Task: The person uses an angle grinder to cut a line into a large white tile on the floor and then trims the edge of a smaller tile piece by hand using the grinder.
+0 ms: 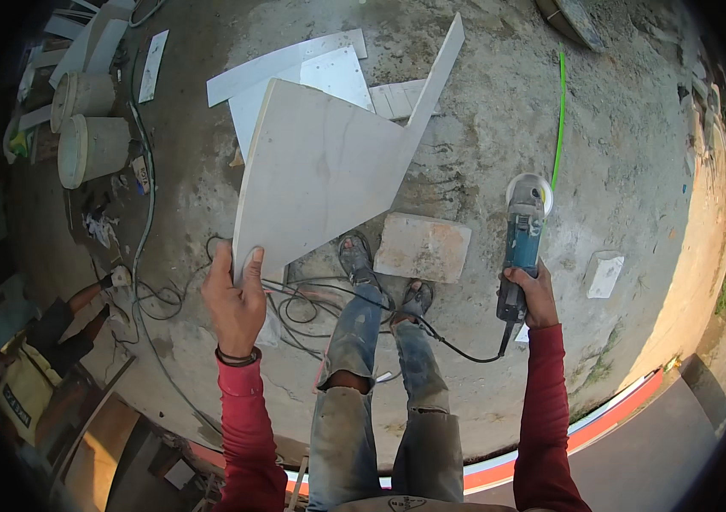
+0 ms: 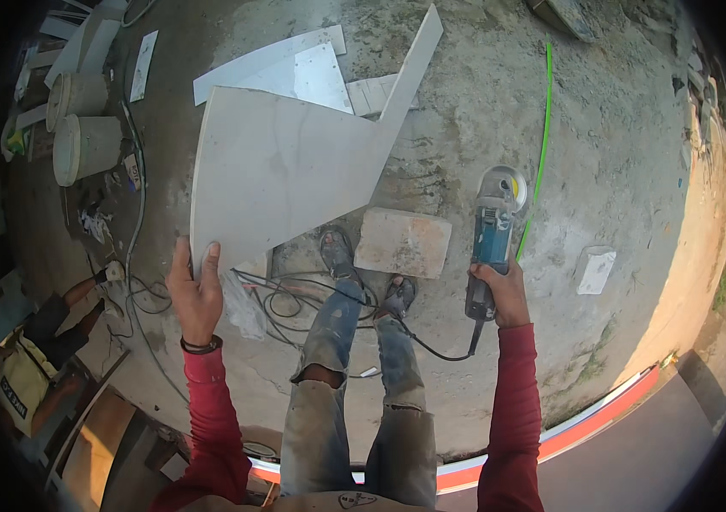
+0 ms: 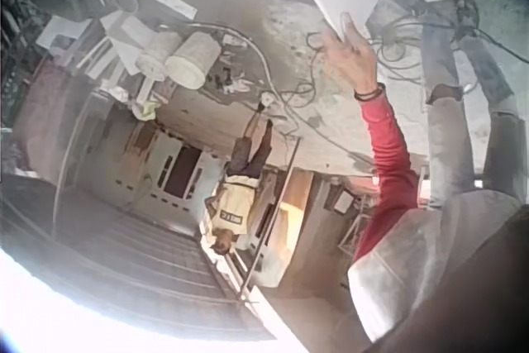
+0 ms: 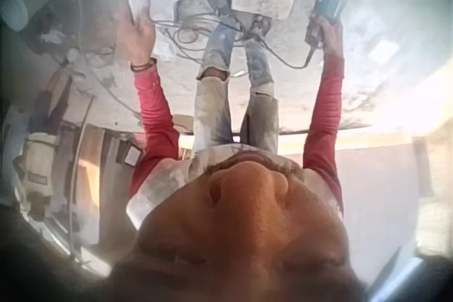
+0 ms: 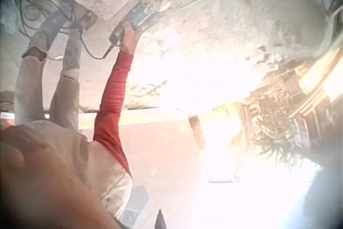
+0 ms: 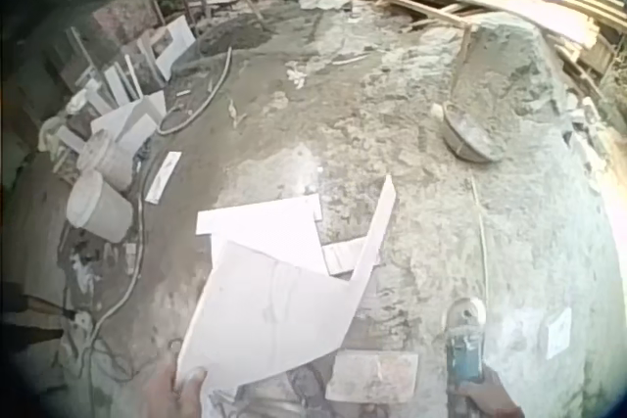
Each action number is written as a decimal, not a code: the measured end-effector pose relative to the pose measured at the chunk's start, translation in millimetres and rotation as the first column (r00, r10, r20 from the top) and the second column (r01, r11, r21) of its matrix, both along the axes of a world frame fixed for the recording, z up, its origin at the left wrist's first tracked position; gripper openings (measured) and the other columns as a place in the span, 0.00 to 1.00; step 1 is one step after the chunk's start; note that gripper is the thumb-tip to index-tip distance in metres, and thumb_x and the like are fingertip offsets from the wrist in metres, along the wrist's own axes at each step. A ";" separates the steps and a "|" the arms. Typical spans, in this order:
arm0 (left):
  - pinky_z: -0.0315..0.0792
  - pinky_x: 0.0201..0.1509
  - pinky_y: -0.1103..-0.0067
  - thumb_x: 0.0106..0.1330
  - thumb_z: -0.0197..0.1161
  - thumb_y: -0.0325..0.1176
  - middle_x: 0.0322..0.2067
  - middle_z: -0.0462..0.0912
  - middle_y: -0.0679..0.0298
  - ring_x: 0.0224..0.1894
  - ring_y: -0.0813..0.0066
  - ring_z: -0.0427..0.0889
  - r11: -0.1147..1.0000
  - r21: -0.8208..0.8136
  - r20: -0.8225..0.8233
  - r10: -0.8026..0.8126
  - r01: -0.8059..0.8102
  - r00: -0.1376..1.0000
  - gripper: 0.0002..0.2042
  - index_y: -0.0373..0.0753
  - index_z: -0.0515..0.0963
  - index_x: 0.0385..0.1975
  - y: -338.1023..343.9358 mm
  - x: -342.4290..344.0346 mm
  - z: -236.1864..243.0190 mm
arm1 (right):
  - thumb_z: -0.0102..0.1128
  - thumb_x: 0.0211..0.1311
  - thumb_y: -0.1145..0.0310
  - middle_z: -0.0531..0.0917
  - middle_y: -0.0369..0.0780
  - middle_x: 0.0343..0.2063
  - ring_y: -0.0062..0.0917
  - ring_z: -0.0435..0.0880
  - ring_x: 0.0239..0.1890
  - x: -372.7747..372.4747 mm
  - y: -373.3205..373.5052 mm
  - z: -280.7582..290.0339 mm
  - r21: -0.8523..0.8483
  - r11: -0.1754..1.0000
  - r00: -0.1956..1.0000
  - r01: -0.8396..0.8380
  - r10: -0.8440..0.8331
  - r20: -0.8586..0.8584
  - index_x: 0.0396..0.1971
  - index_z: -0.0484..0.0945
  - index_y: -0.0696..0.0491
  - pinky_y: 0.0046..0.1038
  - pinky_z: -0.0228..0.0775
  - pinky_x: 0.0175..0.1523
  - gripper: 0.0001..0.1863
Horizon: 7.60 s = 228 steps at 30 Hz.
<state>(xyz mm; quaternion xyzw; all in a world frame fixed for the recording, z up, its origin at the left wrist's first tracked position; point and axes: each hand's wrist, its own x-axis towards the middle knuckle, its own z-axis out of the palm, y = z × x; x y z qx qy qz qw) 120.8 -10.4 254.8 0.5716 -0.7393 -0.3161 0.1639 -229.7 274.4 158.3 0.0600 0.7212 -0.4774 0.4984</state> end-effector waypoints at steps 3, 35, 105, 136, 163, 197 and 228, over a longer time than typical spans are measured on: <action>0.75 0.34 0.70 0.70 0.65 0.27 0.35 0.82 0.53 0.31 0.55 0.81 0.985 -0.119 0.052 -0.122 0.127 0.991 0.09 0.35 0.79 0.47 -11.8 -3.9 1.7 | 0.74 0.57 0.68 0.84 0.41 0.32 0.27 0.86 0.26 -11.2 -40.8 4.5 0.122 0.986 0.993 -0.117 0.118 -0.001 0.47 0.75 0.59 0.30 0.82 0.31 0.22; 0.71 0.23 0.75 0.64 0.74 0.37 0.24 0.86 0.46 0.15 0.67 0.77 0.962 -0.260 0.254 -0.013 0.081 0.967 0.22 0.31 0.81 0.53 -44.1 -84.7 19.3 | 0.74 0.46 0.51 0.87 0.53 0.44 0.47 0.86 0.48 -110.1 -247.8 -147.0 0.336 0.395 0.231 -0.855 0.870 -0.435 0.49 0.82 0.57 0.42 0.76 0.56 0.33; 0.80 0.34 0.74 0.65 0.74 0.44 0.34 0.90 0.46 0.28 0.65 0.90 0.963 -0.253 0.311 -0.015 0.098 0.950 0.28 0.30 0.80 0.58 -67.3 -106.8 30.4 | 0.74 0.48 0.52 0.84 0.52 0.49 0.48 0.83 0.53 -114.2 -240.6 -140.2 0.291 0.403 0.227 -0.868 0.842 -0.489 0.53 0.80 0.55 0.42 0.73 0.60 0.33; 0.77 0.33 0.72 0.63 0.74 0.37 0.30 0.88 0.49 0.26 0.56 0.88 0.967 -0.206 0.395 -0.059 0.151 0.917 0.19 0.37 0.83 0.52 -18.4 -160.2 64.6 | 0.58 0.65 0.32 0.85 0.46 0.30 0.32 0.87 0.23 -181.5 -134.2 -101.3 -0.103 0.991 0.952 -0.087 0.113 0.285 0.51 0.75 0.53 0.31 0.82 0.29 0.35; 0.74 0.25 0.71 0.65 0.68 0.31 0.24 0.84 0.44 0.21 0.51 0.84 0.959 0.077 0.153 0.259 -0.273 0.954 0.12 0.33 0.86 0.45 202.0 -15.9 205.7 | 0.64 0.67 0.56 0.82 0.41 0.32 0.29 0.85 0.33 -181.1 75.5 32.2 -0.063 0.997 0.868 0.054 -0.016 0.497 0.39 0.77 0.55 0.32 0.81 0.36 0.17; 0.75 0.57 0.75 0.71 0.69 0.47 0.54 0.84 0.51 0.48 0.69 0.83 -0.676 0.261 0.775 0.572 -0.689 -0.268 0.32 0.26 0.69 0.63 688.7 170.2 249.8 | 0.76 0.55 0.56 0.80 0.49 0.50 0.50 0.82 0.53 453.5 -210.0 -249.8 0.580 0.112 -0.384 -0.807 0.647 -0.659 0.56 0.64 0.54 0.47 0.76 0.53 0.36; 0.76 0.56 0.73 0.74 0.66 0.36 0.50 0.87 0.53 0.50 0.70 0.84 -0.362 0.459 0.425 0.892 -0.811 -0.158 0.18 0.24 0.82 0.52 675.8 243.7 202.6 | 0.71 0.49 0.68 0.66 0.56 0.52 0.51 0.65 0.62 513.1 -196.9 -385.5 0.569 -0.043 -0.512 -0.821 0.497 -0.701 0.54 0.61 0.67 0.46 0.65 0.62 0.36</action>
